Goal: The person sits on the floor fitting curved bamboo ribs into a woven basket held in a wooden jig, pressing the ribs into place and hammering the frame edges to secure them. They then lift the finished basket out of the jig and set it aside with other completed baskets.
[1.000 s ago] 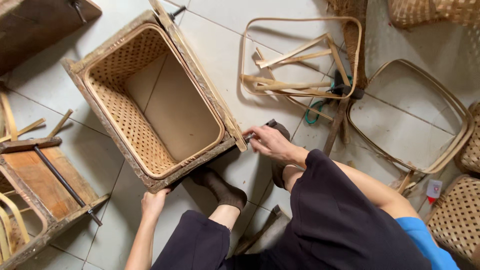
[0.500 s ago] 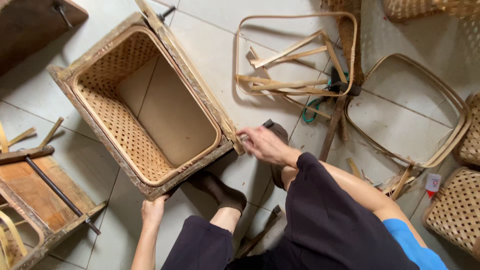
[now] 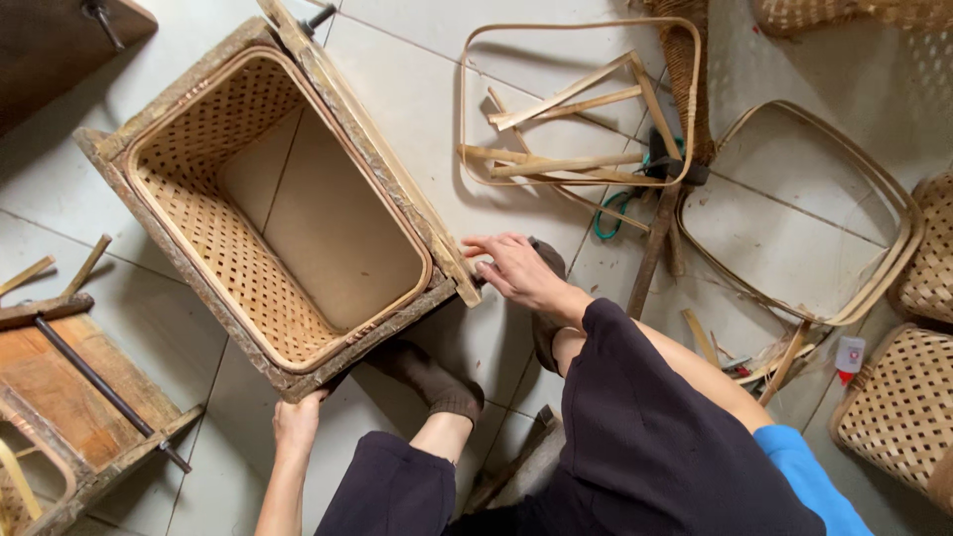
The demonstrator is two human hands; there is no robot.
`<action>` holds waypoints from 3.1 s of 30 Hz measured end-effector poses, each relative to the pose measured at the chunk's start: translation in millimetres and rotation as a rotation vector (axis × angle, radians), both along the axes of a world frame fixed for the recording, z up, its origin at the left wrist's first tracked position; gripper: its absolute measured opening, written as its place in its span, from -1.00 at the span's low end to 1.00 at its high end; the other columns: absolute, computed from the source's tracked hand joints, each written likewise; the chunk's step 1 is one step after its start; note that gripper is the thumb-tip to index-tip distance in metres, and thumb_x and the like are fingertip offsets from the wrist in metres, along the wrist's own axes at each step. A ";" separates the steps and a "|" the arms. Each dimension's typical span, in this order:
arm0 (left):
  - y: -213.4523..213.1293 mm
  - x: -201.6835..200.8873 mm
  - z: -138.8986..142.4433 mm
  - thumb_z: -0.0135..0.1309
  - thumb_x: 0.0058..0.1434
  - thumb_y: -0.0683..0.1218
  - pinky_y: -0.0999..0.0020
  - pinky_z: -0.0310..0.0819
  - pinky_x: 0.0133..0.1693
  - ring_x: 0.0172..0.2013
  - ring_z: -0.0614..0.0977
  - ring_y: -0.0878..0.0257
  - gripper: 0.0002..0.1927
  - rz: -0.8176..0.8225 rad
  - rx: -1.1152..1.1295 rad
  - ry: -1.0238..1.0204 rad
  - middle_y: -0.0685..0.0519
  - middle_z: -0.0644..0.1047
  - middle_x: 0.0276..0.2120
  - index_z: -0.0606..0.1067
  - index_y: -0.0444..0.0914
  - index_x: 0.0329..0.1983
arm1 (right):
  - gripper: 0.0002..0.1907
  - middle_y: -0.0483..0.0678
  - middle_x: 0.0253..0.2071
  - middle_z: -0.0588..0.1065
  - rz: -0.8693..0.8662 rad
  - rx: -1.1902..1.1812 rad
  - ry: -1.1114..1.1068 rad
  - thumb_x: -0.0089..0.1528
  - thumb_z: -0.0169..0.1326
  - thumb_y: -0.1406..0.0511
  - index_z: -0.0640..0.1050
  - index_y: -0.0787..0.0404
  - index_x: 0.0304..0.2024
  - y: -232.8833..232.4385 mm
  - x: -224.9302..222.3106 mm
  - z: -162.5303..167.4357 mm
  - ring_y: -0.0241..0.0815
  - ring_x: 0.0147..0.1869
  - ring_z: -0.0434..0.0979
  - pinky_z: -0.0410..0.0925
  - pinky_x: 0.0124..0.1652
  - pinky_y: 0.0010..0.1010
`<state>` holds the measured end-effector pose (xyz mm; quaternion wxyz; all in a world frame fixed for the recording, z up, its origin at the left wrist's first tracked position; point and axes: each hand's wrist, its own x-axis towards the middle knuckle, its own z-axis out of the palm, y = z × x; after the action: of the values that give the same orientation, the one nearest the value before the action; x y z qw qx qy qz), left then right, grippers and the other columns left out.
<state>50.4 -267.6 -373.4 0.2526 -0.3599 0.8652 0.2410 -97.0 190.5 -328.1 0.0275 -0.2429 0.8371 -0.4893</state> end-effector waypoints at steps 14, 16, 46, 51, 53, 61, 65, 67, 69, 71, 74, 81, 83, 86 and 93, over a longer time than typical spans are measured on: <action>15.9 -19.1 21.6 0.21 0.04 0.12 0.05 0.39 0.14 0.13 0.59 -0.10 -0.46 0.055 -0.031 -0.069 -0.21 0.62 0.03 0.63 -0.26 0.04 | -0.60 -0.10 -0.26 0.65 0.129 0.131 -0.278 0.47 -0.20 0.17 0.43 0.13 0.29 10.9 -0.3 -28.0 -0.14 0.19 0.47 0.12 0.32 -0.17; 21.5 -22.8 26.5 0.20 0.05 0.12 0.04 0.40 0.13 0.13 0.59 -0.11 -0.45 0.113 -0.037 -0.057 -0.23 0.62 0.03 0.62 -0.28 0.05 | -0.60 -0.14 -0.25 0.66 0.161 0.118 -0.289 0.47 -0.23 0.18 0.42 0.11 0.30 10.1 -2.2 -29.6 -0.15 0.18 0.48 0.10 0.32 -0.17; 19.3 -31.3 3.8 0.16 0.08 0.07 0.04 0.57 -0.01 -0.18 0.77 -0.13 -0.59 0.253 -0.047 0.067 -0.21 0.68 -0.31 0.63 -0.33 -0.16 | -0.47 0.13 0.21 0.46 0.090 0.129 -0.088 0.31 0.08 0.26 0.40 0.23 0.33 37.4 -15.8 -75.9 0.13 0.31 0.35 0.11 0.25 -0.03; 18.5 -26.6 4.5 0.19 0.06 0.09 0.00 0.50 0.02 -0.10 0.68 -0.18 -0.57 0.102 -0.123 0.094 -0.24 0.67 -0.26 0.65 -0.32 -0.14 | -0.65 0.02 -0.16 0.64 -0.001 -0.366 -0.571 0.48 -0.10 0.15 0.56 0.23 0.10 7.3 -15.5 -76.6 -0.04 -0.01 0.59 0.35 0.14 -0.27; 19.1 -26.1 6.0 0.19 0.08 0.10 -0.01 0.51 0.02 -0.07 0.67 -0.22 -0.55 0.127 -0.128 0.082 -0.27 0.66 -0.22 0.64 -0.33 -0.12 | -0.61 0.03 -0.20 0.63 -0.016 -0.456 -0.620 0.48 -0.12 0.15 0.53 0.29 0.11 7.2 -13.8 -71.2 -0.08 -0.07 0.61 0.40 0.04 -0.32; 33.6 -28.9 30.3 0.23 0.02 0.10 -0.01 0.49 0.03 -0.03 0.66 -0.22 -0.51 0.136 -0.085 0.048 -0.29 0.64 -0.14 0.63 -0.28 -0.05 | -0.57 -0.07 -0.16 0.57 -0.045 -0.142 -0.452 0.41 -0.09 0.16 0.50 0.35 0.14 11.2 -6.1 -51.9 -0.16 -0.03 0.57 0.39 0.00 -0.33; 41.4 -31.4 40.1 0.22 0.06 0.11 0.00 0.51 0.03 -0.03 0.67 -0.23 -0.51 0.138 -0.096 0.026 -0.31 0.65 -0.13 0.63 -0.33 -0.07 | -0.59 -0.01 -0.24 0.62 -0.026 -0.413 -0.668 0.48 -0.12 0.15 0.56 0.34 0.13 12.1 -7.3 -48.0 -0.16 0.01 0.59 0.33 0.18 -0.36; 43.0 -31.3 40.4 0.21 0.05 0.10 -0.01 0.49 0.04 -0.03 0.65 -0.24 -0.50 0.125 -0.077 0.052 -0.30 0.64 -0.12 0.62 -0.30 -0.03 | -0.60 -0.04 -0.05 0.60 -0.044 -0.285 -0.549 0.41 -0.06 0.18 0.50 0.32 0.16 11.0 -8.5 -46.2 -0.22 0.06 0.54 0.37 0.05 -0.34; 42.2 -30.3 37.2 0.19 0.06 0.11 -0.01 0.49 0.04 -0.02 0.65 -0.24 -0.49 0.126 -0.074 0.063 -0.31 0.64 -0.11 0.62 -0.30 -0.02 | -0.64 -0.01 -0.17 0.64 -0.070 -0.247 -0.594 0.42 -0.05 0.19 0.57 0.32 0.07 9.7 -9.8 -44.3 -0.23 -0.03 0.61 0.41 0.05 -0.35; 39.6 -28.5 30.9 0.19 0.09 0.12 0.00 0.51 0.05 -0.01 0.66 -0.24 -0.49 0.153 -0.079 0.035 -0.33 0.65 -0.10 0.63 -0.35 -0.04 | -0.65 -0.03 -0.16 0.65 -0.075 -0.220 -0.604 0.40 -0.05 0.20 0.58 0.31 0.06 8.9 -11.2 -42.8 -0.23 -0.09 0.60 0.42 0.01 -0.36; 33.9 -26.0 17.6 0.21 0.04 0.12 -0.01 0.47 0.05 0.01 0.63 -0.24 -0.47 0.189 -0.038 0.076 -0.31 0.62 -0.07 0.61 -0.30 -0.01 | -0.63 -0.06 -0.17 0.62 -0.090 -0.193 -0.580 0.41 -0.09 0.20 0.56 0.27 0.13 9.4 -11.4 -42.8 -0.20 -0.14 0.54 0.39 -0.01 -0.36; 33.7 -25.1 -14.9 0.24 -0.03 -0.02 0.06 0.48 0.02 -0.05 0.65 -0.13 -0.42 0.243 0.044 0.323 -0.25 0.63 -0.09 0.54 -0.27 0.10 | -0.60 -0.02 -0.15 0.65 -0.035 -0.020 -0.472 0.41 -0.12 0.18 0.55 0.13 0.21 17.7 -2.4 -54.4 -0.17 0.10 0.56 0.09 0.39 -0.17; 33.6 -26.5 -19.9 0.25 -0.04 -0.11 0.07 0.48 0.00 -0.07 0.64 -0.07 -0.42 0.245 0.076 0.427 -0.22 0.63 -0.13 0.52 -0.28 0.12 | -0.49 0.01 -0.10 0.61 0.014 0.102 -0.400 0.29 -0.01 0.15 0.50 0.10 0.28 16.1 -3.0 -60.9 -0.09 0.15 0.51 0.04 0.44 -0.12; 29.9 -28.3 -18.6 0.26 -0.03 -0.21 0.21 0.48 0.08 -0.01 0.64 0.09 -0.46 0.291 0.325 0.478 -0.08 0.66 -0.05 0.51 -0.31 0.10 | -0.07 0.10 0.25 0.41 0.047 0.214 -0.116 0.01 0.28 0.11 0.29 0.18 0.41 2.7 -7.1 -72.0 0.11 0.35 0.26 0.05 0.33 -0.07; 51.1 -31.7 9.7 0.08 -0.20 -0.36 0.39 0.29 0.18 0.25 0.38 0.20 0.06 0.318 0.767 0.663 0.07 0.37 0.26 0.08 -0.21 0.49 | 0.11 0.15 0.34 0.32 -0.145 0.430 0.055 -0.10 0.38 0.13 0.17 0.24 0.42 -41.1 -10.4 -83.4 0.12 0.37 0.27 0.01 0.30 0.01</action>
<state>18.7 -216.5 -363.7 0.0395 -0.2729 0.6831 0.6763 -107.3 149.4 -411.5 0.0207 -0.1837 0.9379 -0.2934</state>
